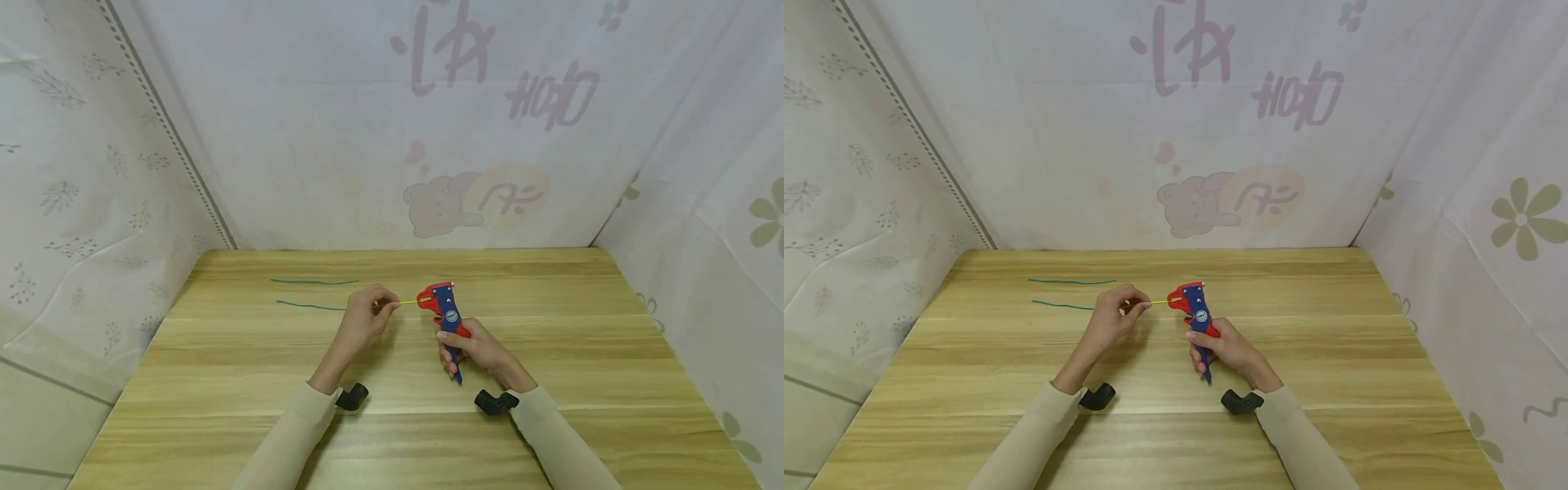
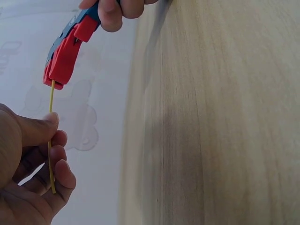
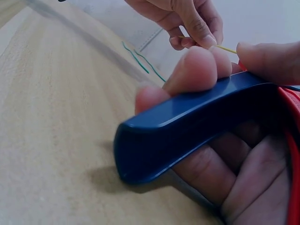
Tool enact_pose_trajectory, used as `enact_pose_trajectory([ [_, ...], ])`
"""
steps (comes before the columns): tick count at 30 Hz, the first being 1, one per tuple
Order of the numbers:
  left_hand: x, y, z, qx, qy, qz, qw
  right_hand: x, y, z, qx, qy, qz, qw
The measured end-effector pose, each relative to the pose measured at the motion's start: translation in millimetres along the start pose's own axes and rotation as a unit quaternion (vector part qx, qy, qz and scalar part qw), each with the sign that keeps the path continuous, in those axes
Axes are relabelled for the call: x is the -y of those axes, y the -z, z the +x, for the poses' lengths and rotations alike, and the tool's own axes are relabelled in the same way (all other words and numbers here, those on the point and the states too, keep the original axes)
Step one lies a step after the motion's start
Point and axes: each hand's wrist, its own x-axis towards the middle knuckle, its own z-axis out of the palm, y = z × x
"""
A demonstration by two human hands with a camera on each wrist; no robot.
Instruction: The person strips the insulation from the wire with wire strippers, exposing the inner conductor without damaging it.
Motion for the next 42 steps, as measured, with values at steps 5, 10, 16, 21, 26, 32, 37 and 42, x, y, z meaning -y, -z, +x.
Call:
enact_pose_trajectory([
  [5,-0.6,0.6,0.5,-0.006,-0.012,0.001,0.9999,1.2,-0.4,0.1,-0.001,-0.004,-0.002,1.0],
  [10,-2.2,0.9,0.8,-0.009,-0.025,0.009,0.9996,0.0,0.0,0.9,-0.002,-0.004,-0.002,1.0],
  [16,-2.1,0.6,0.7,-0.016,-0.031,0.018,0.9992,-2.8,-0.3,1.7,-0.005,0.01,-0.007,0.9999],
  [21,-1.8,1.1,0.8,-0.009,-0.026,0.012,0.9996,-2.7,-3.3,0.9,-0.021,0.022,-0.016,0.9994],
  [26,-3.2,1.7,1.0,-0.002,-0.024,0.007,0.9997,-1.7,-5.3,-0.4,-0.033,0.028,-0.021,0.9988],
  [32,-2.8,1.5,0.8,-0.009,-0.028,0.013,0.9995,-2.1,-4.7,-0.1,-0.028,0.029,-0.023,0.9989],
  [37,-1.7,1.0,1.0,-0.019,-0.028,0.009,0.9994,0.0,-3.6,-0.1,-0.024,0.011,-0.023,0.9994],
  [42,-3.2,0.4,0.9,-0.024,-0.035,0.016,0.999,1.1,-2.3,-0.6,-0.018,0.0,-0.016,0.9997],
])
